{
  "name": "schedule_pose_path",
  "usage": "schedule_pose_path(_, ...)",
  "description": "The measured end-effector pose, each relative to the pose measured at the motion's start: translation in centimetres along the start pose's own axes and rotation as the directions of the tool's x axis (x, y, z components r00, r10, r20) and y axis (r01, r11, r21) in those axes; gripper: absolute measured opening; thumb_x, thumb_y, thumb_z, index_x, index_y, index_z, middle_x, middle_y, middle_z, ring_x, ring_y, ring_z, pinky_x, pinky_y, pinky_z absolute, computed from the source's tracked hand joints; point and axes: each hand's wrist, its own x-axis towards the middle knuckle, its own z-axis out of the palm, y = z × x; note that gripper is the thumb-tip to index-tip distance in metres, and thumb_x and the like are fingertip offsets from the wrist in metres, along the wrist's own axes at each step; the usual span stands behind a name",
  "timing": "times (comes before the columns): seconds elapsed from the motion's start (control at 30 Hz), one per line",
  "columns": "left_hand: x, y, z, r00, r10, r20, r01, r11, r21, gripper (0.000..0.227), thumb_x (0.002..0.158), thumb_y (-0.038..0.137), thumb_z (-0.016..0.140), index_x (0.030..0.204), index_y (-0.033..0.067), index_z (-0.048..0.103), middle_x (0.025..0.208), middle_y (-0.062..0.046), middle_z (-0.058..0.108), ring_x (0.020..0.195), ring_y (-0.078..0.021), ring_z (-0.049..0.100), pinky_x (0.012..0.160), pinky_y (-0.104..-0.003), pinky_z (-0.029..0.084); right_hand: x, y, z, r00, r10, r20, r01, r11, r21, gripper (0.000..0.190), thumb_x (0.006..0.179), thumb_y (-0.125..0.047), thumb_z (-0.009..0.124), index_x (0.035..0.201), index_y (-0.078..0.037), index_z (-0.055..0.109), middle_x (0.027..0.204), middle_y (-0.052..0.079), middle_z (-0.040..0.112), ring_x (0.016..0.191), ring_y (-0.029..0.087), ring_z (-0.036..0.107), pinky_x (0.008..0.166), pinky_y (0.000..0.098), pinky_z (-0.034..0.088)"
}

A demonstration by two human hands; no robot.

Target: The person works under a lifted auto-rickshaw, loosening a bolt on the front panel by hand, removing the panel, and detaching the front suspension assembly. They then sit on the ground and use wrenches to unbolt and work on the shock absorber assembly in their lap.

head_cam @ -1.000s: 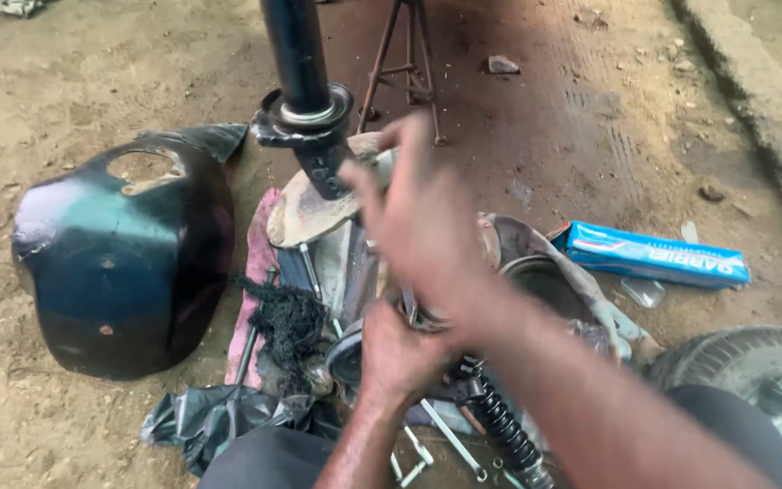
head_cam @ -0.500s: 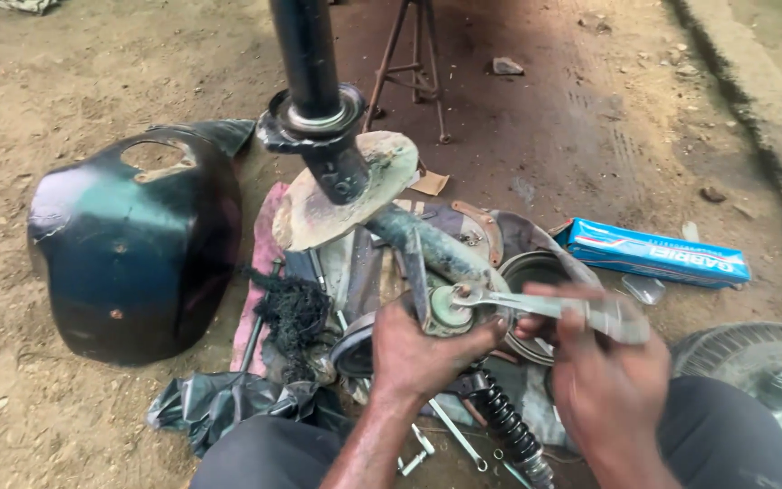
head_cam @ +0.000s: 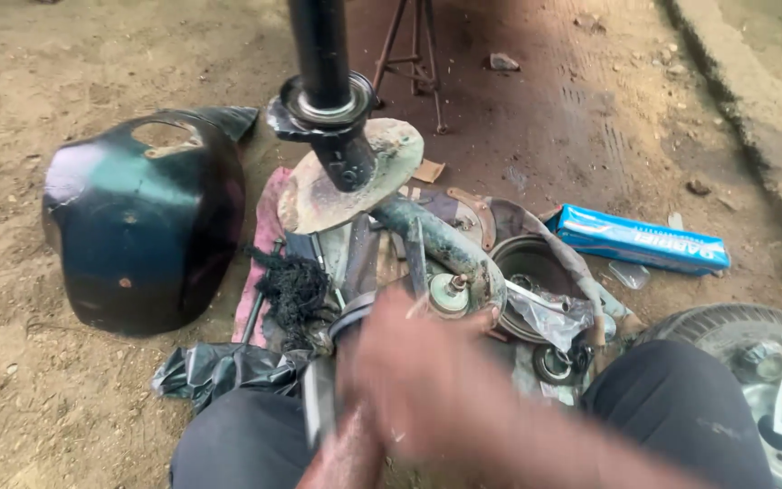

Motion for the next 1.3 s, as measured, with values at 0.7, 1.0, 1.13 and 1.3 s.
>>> schedule_pose_path(0.7, -1.7, 1.3, -0.5, 0.991, 0.128, -0.028, -0.082, 0.770, 0.633, 0.048, 0.063, 0.036, 0.087, 0.102, 0.0099, 0.078, 0.096, -0.005, 0.082, 0.090, -0.0153, 0.079, 0.084, -0.034, 0.063, -7.7, 4.2, 4.5, 0.717, 0.029, -0.696, 0.446, 0.749, 0.490, 0.023, 0.111, -0.019, 0.059, 0.119, -0.005, 0.043, 0.126, 0.028, 0.068, 0.116, 0.032, 0.071, 0.118, 0.0486, 0.052)
schedule_pose_path(1.0, -2.2, 1.7, -0.2, 0.994, 0.089, -0.061, -0.030, 0.768, 0.640, 0.042, 0.072, 0.043, 0.082, 0.097, 0.0094, 0.077, 0.090, -0.007, 0.081, 0.086, -0.0170, 0.080, 0.082, -0.034, 0.064, -7.2, 2.7, 5.4, 0.689, 0.004, -0.724, 0.383, 0.847, 0.369, 0.021, 0.108, -0.017, 0.058, 0.117, -0.002, 0.046, 0.132, 0.027, 0.065, 0.123, 0.029, 0.068, 0.112, 0.0446, 0.054)
schedule_pose_path(1.13, -2.2, 2.6, 0.3, 0.995, 0.069, -0.065, -0.011, 0.765, 0.644, 0.044, 0.069, 0.044, 0.084, 0.093, 0.0085, 0.079, 0.087, -0.007, 0.081, 0.084, -0.0181, 0.080, 0.079, -0.035, 0.063, -7.2, 2.9, 5.6, 0.695, 0.071, -0.715, 0.399, 0.789, 0.467, 0.021, 0.108, -0.016, 0.060, 0.117, -0.002, 0.047, 0.132, 0.027, 0.065, 0.125, 0.029, 0.067, 0.114, 0.0458, 0.053)
schedule_pose_path(1.3, -2.0, 2.4, 0.3, 0.996, 0.046, -0.077, 0.015, 0.762, 0.648, 0.042, 0.069, 0.043, 0.083, 0.094, 0.0091, 0.079, 0.087, -0.007, 0.081, 0.085, -0.0175, 0.080, 0.079, -0.035, 0.062, -7.1, 2.8, 5.5, 0.687, 0.068, -0.723, 0.421, 0.775, 0.472, 0.021, 0.108, -0.016, 0.060, 0.117, -0.001, 0.047, 0.132, 0.027, 0.065, 0.127, 0.030, 0.066, 0.116, 0.0469, 0.052)
